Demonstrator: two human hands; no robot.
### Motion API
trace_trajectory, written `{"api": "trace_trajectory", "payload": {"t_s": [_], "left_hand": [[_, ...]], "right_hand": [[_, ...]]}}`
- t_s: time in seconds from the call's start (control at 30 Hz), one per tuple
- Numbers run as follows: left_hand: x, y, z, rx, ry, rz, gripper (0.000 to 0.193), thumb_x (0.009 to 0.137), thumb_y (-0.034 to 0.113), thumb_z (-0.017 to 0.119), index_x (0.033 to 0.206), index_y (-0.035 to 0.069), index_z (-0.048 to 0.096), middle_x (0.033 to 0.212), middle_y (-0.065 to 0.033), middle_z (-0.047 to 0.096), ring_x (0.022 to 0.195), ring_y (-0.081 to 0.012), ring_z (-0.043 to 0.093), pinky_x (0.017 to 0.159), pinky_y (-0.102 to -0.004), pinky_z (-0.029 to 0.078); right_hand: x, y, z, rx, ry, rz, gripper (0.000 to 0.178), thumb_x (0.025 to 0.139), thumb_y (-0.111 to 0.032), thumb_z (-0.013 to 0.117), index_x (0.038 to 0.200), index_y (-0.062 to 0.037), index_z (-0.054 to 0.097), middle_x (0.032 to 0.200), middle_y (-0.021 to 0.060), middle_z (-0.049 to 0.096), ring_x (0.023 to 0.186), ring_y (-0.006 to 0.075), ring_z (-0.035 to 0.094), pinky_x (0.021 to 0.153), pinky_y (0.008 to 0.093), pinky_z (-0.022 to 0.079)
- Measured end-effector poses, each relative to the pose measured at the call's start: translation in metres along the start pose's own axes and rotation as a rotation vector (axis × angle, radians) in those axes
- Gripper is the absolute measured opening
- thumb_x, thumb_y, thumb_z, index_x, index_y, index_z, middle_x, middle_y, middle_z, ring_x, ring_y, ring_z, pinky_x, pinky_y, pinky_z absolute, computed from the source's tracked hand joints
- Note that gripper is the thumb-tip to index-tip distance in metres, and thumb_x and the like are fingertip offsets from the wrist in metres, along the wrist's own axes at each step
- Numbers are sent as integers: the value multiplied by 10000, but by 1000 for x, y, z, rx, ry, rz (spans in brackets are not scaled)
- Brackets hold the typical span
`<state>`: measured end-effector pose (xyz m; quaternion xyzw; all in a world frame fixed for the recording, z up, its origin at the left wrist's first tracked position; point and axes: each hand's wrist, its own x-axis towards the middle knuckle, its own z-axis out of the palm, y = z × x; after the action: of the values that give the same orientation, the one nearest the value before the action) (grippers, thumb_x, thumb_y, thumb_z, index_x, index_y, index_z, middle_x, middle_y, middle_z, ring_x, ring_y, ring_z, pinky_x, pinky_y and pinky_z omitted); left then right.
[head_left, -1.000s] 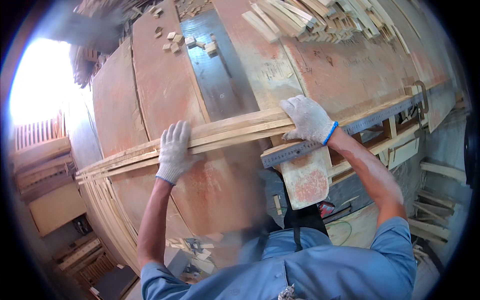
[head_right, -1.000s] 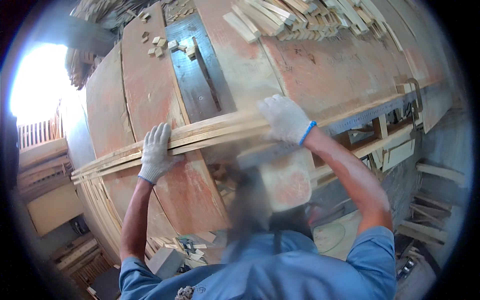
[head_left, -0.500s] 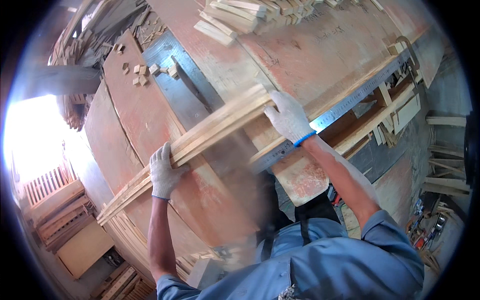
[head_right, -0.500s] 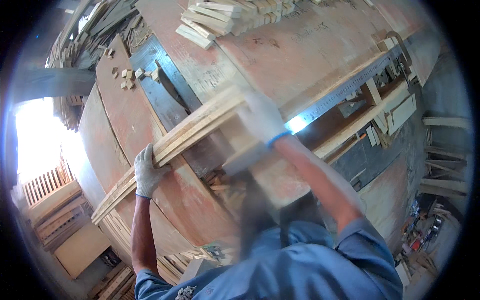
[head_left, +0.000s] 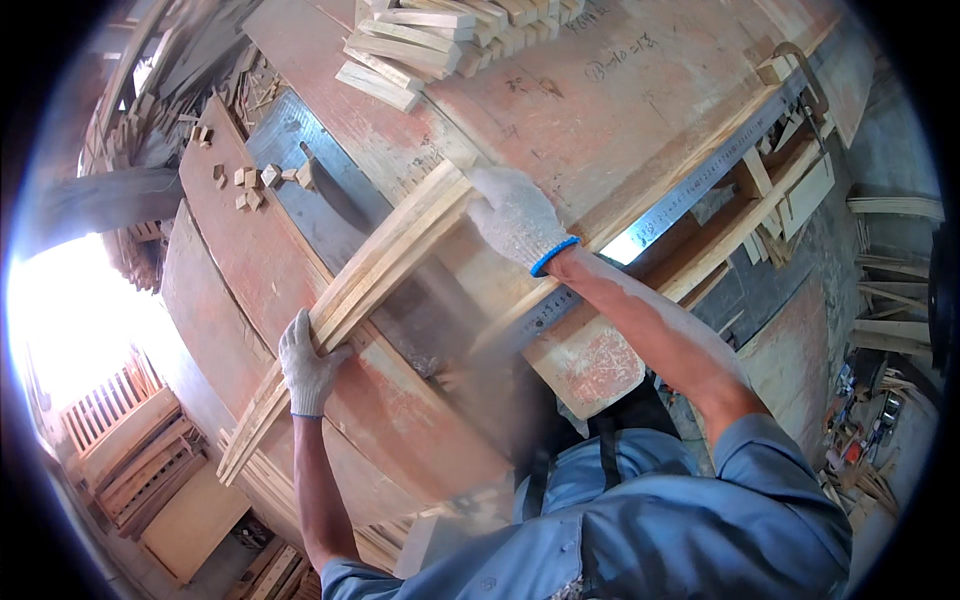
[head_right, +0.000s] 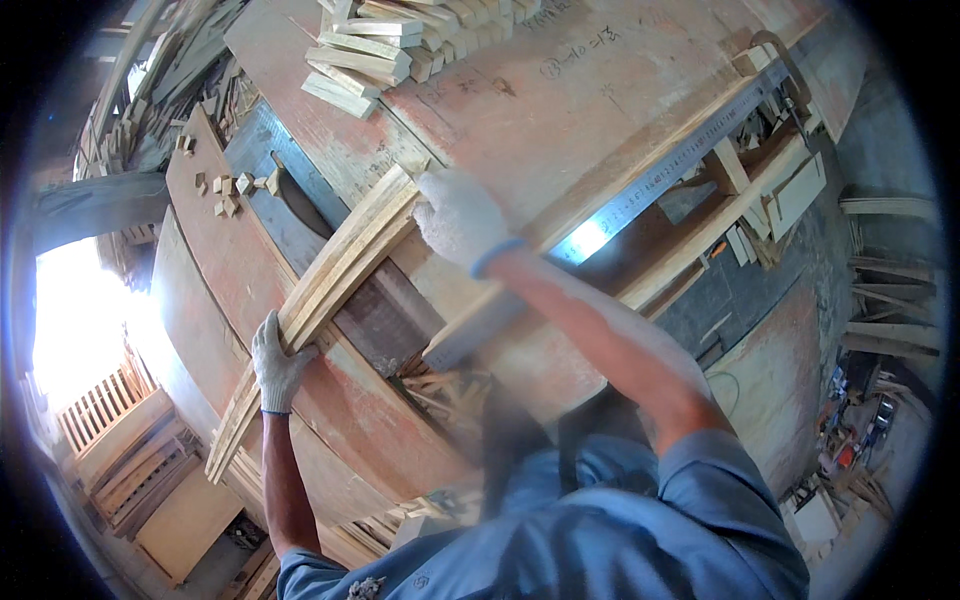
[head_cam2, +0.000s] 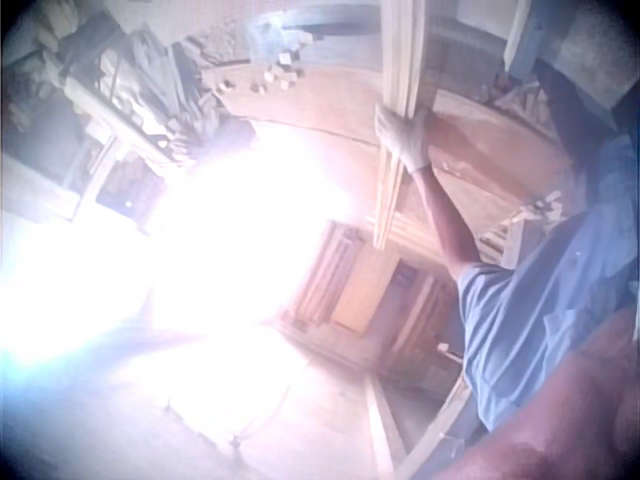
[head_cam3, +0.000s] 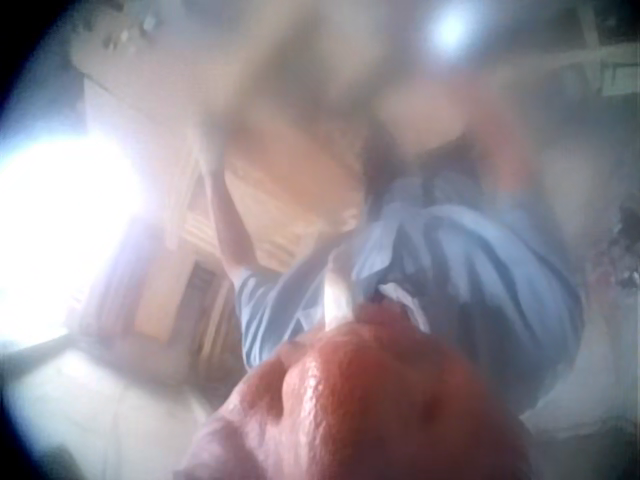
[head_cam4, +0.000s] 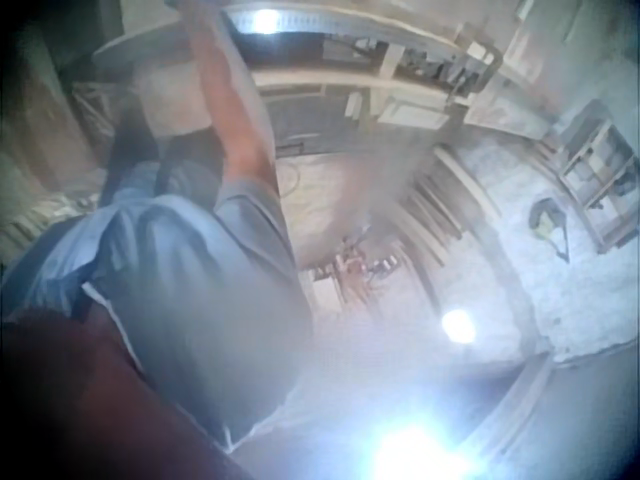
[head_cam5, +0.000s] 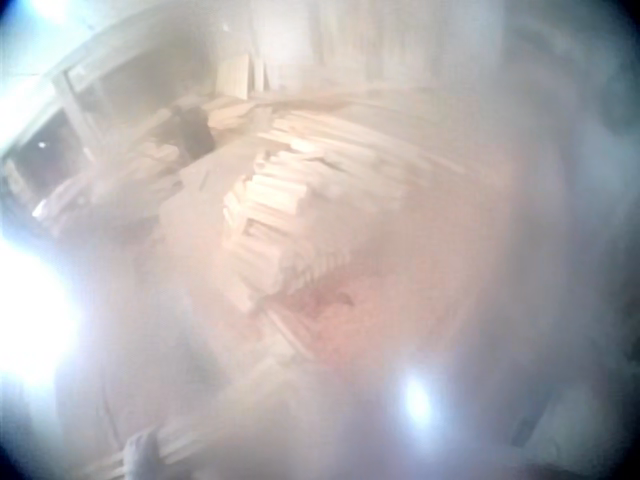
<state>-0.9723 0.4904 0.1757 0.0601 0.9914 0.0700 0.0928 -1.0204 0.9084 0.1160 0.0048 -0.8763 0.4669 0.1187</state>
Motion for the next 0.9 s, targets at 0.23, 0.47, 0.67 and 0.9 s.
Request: {"api": "trace_trajectory", "payload": {"t_s": [0.23, 0.47, 0.67, 0.9], "left_hand": [[2, -6, -3, 24, -19, -13, 1003, 655, 281, 970, 1505, 35, 498, 1422, -204, 600, 1335, -425, 534, 1141, -521, 437], [9, -6, -6, 16, 7, -8, 998, 645, 304, 976, 1495, 50, 517, 1435, -191, 598, 1342, -409, 533, 1161, -507, 417], [18, -21, -5, 9, 40, 46, 1008, 639, 309, 975, 1495, 41, 514, 1433, -185, 610, 1342, -401, 543, 1162, -503, 417], [30, -21, -13, -21, 8, -10, 973, 667, 281, 952, 1511, 74, 514, 1460, -173, 596, 1373, -411, 516, 1177, -502, 419]], "right_hand": [[26, -39, -25, -329, -248, -208, 562, 787, -316, 818, 1245, -31, 660, 1239, 190, 647, 1208, 414, 594, 1014, 546, 482], [79, -29, 13, -512, -515, -562, 650, 690, -396, 880, 1195, -67, 638, 1159, 136, 603, 1145, 336, 579, 975, 481, 490], [90, -12, 28, -551, -559, -621, 798, 648, -455, 932, 1270, -74, 609, 1124, 135, 581, 1126, 347, 567, 980, 483, 484], [85, -14, 28, -604, -510, -610, 797, 616, -459, 941, 1232, -75, 609, 1081, 134, 577, 1080, 348, 580, 951, 482, 491]]}}
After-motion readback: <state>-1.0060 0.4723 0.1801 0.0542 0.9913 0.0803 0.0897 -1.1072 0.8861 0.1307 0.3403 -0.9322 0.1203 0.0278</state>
